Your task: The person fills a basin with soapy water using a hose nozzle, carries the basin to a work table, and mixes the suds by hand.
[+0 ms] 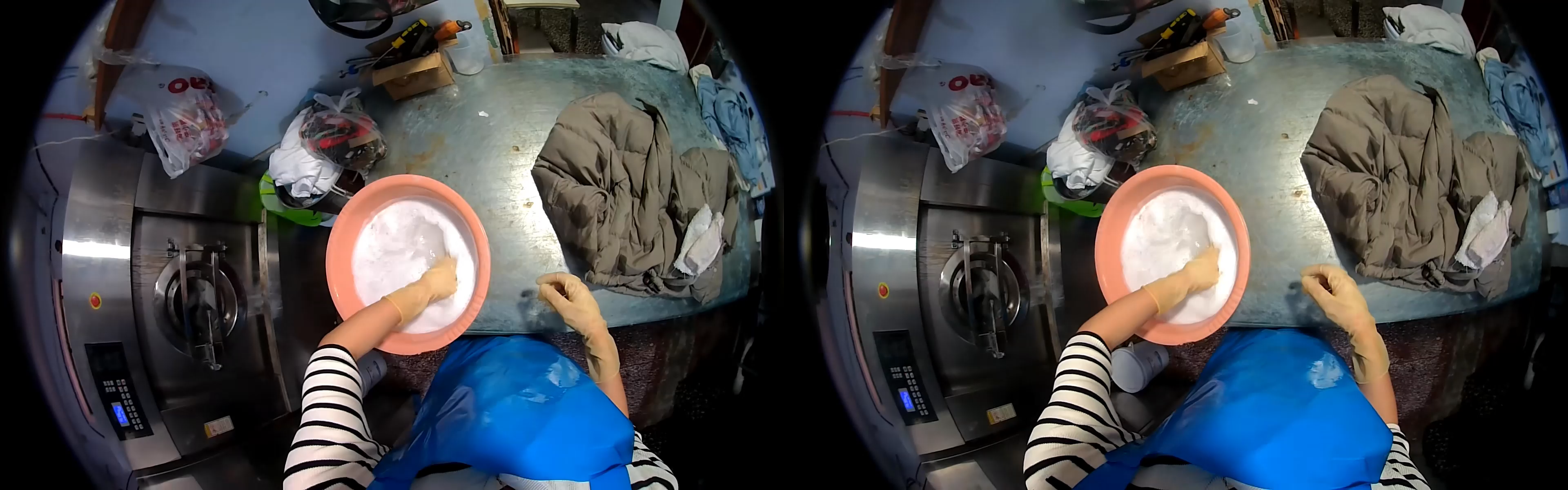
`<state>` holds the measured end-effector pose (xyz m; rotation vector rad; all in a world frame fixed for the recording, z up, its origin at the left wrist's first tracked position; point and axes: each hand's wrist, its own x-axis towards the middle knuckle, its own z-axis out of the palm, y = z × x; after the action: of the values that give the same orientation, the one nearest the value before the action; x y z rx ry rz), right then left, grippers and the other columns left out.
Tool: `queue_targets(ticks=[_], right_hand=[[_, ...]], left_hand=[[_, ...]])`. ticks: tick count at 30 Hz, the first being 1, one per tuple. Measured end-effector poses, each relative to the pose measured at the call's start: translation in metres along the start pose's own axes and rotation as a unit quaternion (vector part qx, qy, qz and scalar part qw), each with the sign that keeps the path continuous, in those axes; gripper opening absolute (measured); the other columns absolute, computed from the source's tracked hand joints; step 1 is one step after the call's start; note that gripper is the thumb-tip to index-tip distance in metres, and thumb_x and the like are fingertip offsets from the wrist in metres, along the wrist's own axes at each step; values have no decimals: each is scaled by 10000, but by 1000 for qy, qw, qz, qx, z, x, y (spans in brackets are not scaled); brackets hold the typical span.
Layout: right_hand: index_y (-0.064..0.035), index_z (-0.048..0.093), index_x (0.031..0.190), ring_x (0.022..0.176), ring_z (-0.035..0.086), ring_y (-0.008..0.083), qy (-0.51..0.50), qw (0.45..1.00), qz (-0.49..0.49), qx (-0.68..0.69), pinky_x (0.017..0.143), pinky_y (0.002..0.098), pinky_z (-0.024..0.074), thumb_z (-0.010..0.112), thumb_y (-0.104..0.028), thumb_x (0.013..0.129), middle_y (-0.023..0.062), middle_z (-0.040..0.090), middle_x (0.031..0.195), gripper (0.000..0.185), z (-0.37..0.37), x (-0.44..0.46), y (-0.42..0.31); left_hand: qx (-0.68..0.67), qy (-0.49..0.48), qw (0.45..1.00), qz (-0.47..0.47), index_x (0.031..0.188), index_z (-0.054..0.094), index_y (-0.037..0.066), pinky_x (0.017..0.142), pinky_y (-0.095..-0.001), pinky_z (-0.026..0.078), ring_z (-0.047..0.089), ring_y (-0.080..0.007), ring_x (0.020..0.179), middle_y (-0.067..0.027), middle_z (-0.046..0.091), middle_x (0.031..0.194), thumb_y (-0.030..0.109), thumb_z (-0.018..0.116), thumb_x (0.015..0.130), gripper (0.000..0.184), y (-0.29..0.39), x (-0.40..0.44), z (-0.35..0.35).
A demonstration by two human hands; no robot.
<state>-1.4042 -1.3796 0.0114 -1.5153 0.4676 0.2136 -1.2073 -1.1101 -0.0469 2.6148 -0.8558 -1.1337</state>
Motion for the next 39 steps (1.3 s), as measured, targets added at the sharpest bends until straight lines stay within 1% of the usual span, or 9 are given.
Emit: queue_targets(ticks=[5,8,11,14,17,21,30,34,39], right_hand=[[5,674,1064,720,531,40,-6,999,7,31,654,211,455,619,-160,972,-32,599,816,197,-1,-3,8],[4,677,1071,718,535,39,-5,1000,0,27,648,210,456,624,-161,970,-31,605,816,200,-1,-3,11],[2,678,1072,713,536,39,-5,1000,-8,12,644,211,456,628,-163,969,-31,607,808,201,-2,-2,15],[3,677,1061,708,534,41,-9,1000,-9,11,640,215,453,630,-166,970,-28,610,797,197,-1,2,17],[5,675,1049,708,534,41,-28,1000,-10,-1,638,216,451,631,-167,968,-26,613,802,195,-1,6,13],[4,646,1134,720,551,65,-63,998,0,-12,653,223,466,614,-149,980,14,645,840,219,-1,10,3],[-3,671,1025,723,533,44,-24,999,-26,-17,667,215,455,619,-163,962,-27,611,804,180,1,6,4],[1,672,1040,725,536,46,-7,999,-19,-26,672,221,456,620,-164,963,-23,614,795,190,0,-7,3],[10,672,1049,734,535,49,33,999,-19,-6,677,225,455,626,-168,961,-20,611,805,204,1,-32,2]], left_hand=[[79,-197,977,-16,1189,630,-14,942,-435,479,628,-387,1087,-272,644,1175,73,568,839,365,-25,-42,16],[13,-162,984,70,1193,636,1,892,-406,505,667,-318,1032,-247,655,1155,75,560,893,319,-63,-74,20],[-19,-166,976,-136,1178,633,-25,850,-422,523,672,-356,955,-253,682,1036,54,549,944,261,-10,-118,-44],[-369,-35,893,-255,1235,622,-3,913,-387,504,659,-286,1036,-206,692,1077,110,525,1010,270,-67,-129,-23],[-147,26,987,-60,1392,530,40,967,-303,509,641,-193,1057,-119,618,1255,73,438,1048,358,-96,-140,-29],[-524,104,834,-138,1369,534,12,999,-278,496,645,-178,1095,-81,648,1228,92,477,1044,340,-55,-158,-48],[-529,23,813,-240,1413,510,26,1048,-305,469,612,-199,1181,-107,617,1304,109,537,1015,408,-75,-156,-54],[-380,11,921,-85,1506,434,166,1183,-379,300,318,-256,1461,-152,334,1573,188,613,970,565,-84,-163,-51],[297,-28,948,-113,1521,420,262,1191,-603,156,92,-395,1530,-166,118,1665,464,631,913,674,-57,-155,-67]])
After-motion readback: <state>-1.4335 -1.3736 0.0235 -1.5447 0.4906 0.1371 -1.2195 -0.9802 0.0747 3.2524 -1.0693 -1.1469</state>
